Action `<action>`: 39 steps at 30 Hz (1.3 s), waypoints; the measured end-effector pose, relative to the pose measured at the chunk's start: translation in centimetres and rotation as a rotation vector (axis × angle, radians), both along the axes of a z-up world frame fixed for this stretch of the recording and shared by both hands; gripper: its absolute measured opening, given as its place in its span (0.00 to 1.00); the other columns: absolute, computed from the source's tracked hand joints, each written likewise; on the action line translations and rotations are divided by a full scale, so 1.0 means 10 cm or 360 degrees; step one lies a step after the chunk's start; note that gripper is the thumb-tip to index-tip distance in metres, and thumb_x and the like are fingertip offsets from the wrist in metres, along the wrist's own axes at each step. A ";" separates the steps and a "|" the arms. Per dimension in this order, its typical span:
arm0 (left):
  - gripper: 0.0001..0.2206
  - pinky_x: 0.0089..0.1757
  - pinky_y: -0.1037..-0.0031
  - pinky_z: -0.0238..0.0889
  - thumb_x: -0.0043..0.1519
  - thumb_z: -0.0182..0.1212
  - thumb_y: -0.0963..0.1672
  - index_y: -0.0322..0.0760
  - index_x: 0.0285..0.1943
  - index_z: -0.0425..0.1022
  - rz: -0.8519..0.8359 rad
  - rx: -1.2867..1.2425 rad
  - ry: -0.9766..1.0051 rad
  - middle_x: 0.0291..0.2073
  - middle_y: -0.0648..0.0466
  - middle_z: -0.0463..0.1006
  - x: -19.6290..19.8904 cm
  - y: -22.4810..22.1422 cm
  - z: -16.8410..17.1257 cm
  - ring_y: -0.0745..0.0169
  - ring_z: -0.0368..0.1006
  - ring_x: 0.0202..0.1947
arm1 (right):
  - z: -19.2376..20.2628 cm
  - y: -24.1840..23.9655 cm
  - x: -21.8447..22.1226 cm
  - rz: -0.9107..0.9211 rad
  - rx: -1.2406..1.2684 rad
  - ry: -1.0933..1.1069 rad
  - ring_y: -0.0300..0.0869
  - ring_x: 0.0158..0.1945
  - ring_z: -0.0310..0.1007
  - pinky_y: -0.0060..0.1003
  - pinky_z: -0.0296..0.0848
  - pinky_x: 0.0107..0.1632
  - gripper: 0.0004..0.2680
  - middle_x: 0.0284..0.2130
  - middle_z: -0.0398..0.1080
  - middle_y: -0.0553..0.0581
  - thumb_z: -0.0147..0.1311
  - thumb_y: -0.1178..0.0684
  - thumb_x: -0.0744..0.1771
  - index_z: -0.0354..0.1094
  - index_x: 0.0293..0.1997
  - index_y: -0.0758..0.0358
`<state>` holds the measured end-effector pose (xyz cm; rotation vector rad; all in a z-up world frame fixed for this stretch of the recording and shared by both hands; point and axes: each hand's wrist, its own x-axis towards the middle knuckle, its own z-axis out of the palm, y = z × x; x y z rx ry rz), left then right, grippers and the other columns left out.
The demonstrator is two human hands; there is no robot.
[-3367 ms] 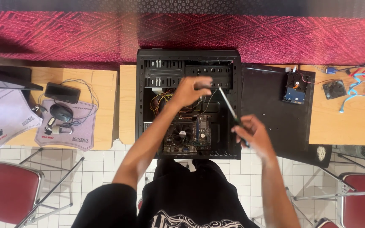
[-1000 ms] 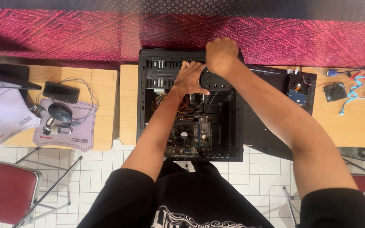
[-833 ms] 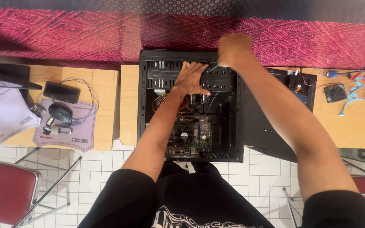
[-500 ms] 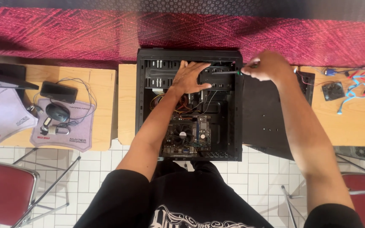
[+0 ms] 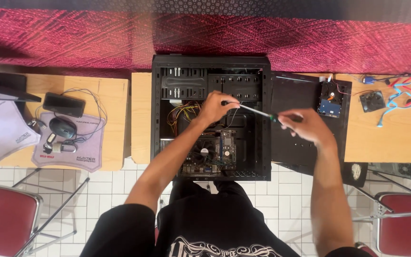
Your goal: Installing a hard disk drive into a computer case and securing it with a screwdriver
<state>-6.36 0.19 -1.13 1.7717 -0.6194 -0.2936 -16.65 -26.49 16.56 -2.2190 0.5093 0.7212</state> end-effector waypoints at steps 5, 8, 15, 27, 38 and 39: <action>0.06 0.51 0.68 0.66 0.55 0.77 0.44 0.51 0.38 0.86 0.0284 -0.0397 0.0240 0.35 0.57 0.86 -0.39 -0.01 0.05 0.64 0.80 0.41 | -0.88 -0.26 -0.84 -0.0648 0.0688 -0.0342 0.40 0.24 0.66 0.33 0.71 0.28 0.17 0.32 0.70 0.65 0.61 0.51 0.67 0.69 0.59 0.74; 0.06 0.50 0.68 0.66 0.54 0.77 0.43 0.45 0.38 0.86 0.0202 -0.0545 0.0198 0.34 0.54 0.85 -0.80 -0.08 0.32 0.59 0.79 0.40 | -1.32 0.24 -1.19 -0.0921 0.0447 -0.0391 0.51 0.30 0.73 0.43 0.71 0.30 0.17 0.30 0.73 0.66 0.57 0.37 0.69 0.74 0.39 0.66; 0.09 0.50 0.70 0.65 0.58 0.72 0.45 0.48 0.47 0.84 0.0025 -0.0377 0.0025 0.34 0.59 0.85 -1.45 -0.30 0.53 0.60 0.80 0.40 | -1.57 0.73 -1.39 -0.1233 0.1347 -0.0761 0.51 0.24 0.76 0.34 0.72 0.19 0.10 0.32 0.73 0.68 0.59 0.57 0.68 0.56 0.35 0.61; 0.27 0.54 0.59 0.65 0.62 0.65 0.52 0.49 0.72 0.69 -0.0075 -0.0028 -0.0152 0.60 0.50 0.78 -1.62 -0.27 0.44 0.51 0.75 0.59 | -1.56 0.06 -1.23 -0.1788 0.0528 -0.0813 0.45 0.26 0.77 0.33 0.71 0.21 0.15 0.24 0.71 0.57 0.72 0.57 0.62 0.59 0.33 0.55; 0.14 0.52 0.61 0.62 0.65 0.61 0.50 0.55 0.59 0.77 -0.0166 0.0347 0.0094 0.49 0.58 0.82 -1.72 -0.01 0.30 0.52 0.76 0.54 | -2.73 -1.03 -1.04 -0.1958 -0.0236 -0.0589 0.42 0.15 0.73 0.36 0.73 0.18 0.14 0.15 0.71 0.61 0.72 0.43 0.64 0.67 0.28 0.56; 0.14 0.52 0.61 0.62 0.65 0.61 0.50 0.55 0.59 0.77 -0.0159 0.0345 0.0096 0.49 0.58 0.82 -1.71 0.02 0.34 0.52 0.76 0.54 | -2.75 -1.16 -1.02 -0.1950 -0.0237 -0.0588 0.42 0.15 0.73 0.36 0.73 0.18 0.14 0.15 0.71 0.61 0.72 0.43 0.64 0.67 0.28 0.56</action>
